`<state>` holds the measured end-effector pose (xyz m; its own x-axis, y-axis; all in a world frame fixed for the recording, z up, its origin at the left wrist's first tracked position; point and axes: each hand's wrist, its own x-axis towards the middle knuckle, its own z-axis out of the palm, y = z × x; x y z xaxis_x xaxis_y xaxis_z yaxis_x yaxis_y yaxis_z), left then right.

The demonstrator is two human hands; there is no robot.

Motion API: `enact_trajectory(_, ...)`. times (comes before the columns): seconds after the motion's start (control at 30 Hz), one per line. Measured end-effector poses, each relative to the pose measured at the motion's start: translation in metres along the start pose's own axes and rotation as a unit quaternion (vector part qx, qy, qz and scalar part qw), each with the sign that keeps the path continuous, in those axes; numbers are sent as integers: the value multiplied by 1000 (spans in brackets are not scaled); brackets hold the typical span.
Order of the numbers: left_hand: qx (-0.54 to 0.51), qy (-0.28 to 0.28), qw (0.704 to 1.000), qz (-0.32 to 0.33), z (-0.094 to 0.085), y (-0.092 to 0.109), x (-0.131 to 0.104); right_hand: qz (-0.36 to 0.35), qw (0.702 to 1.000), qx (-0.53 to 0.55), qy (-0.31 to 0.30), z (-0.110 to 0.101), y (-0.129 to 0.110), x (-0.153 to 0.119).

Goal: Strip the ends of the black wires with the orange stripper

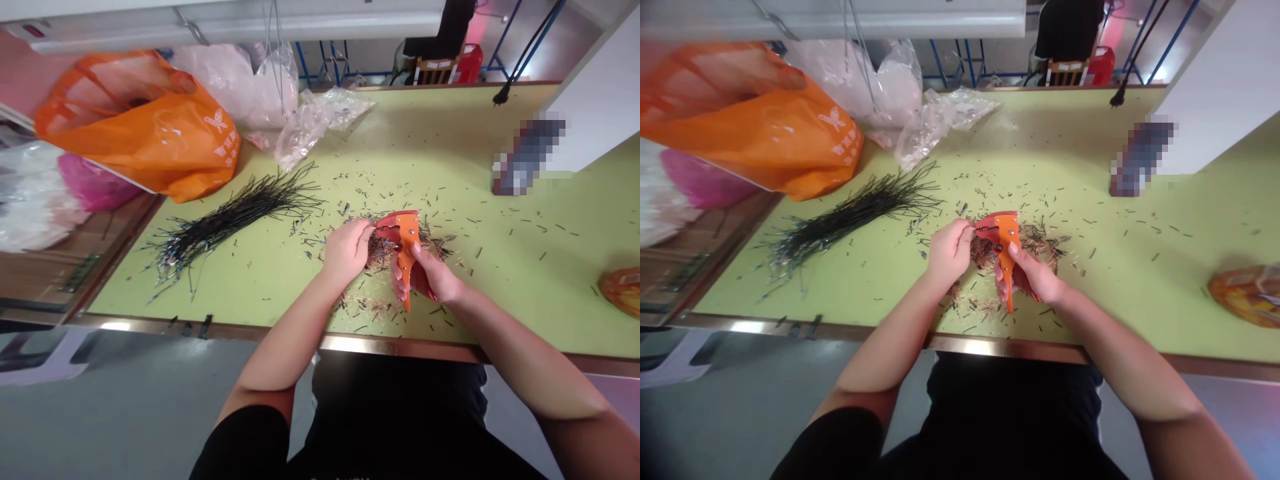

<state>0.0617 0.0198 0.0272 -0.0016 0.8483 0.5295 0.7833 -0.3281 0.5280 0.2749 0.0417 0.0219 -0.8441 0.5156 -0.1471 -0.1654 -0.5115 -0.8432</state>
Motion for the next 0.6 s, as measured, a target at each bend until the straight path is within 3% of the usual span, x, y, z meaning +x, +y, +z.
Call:
enact_trajectory(0.4, 28, -10, 1000, 1, 0, -5, 3, -59, 993, -5, 100, 22, 16, 5)
enact_trajectory(0.6, -11, 27, 999, 17, -5, -3, 3, -82, 995, 4, 59, 25, 16, 7)
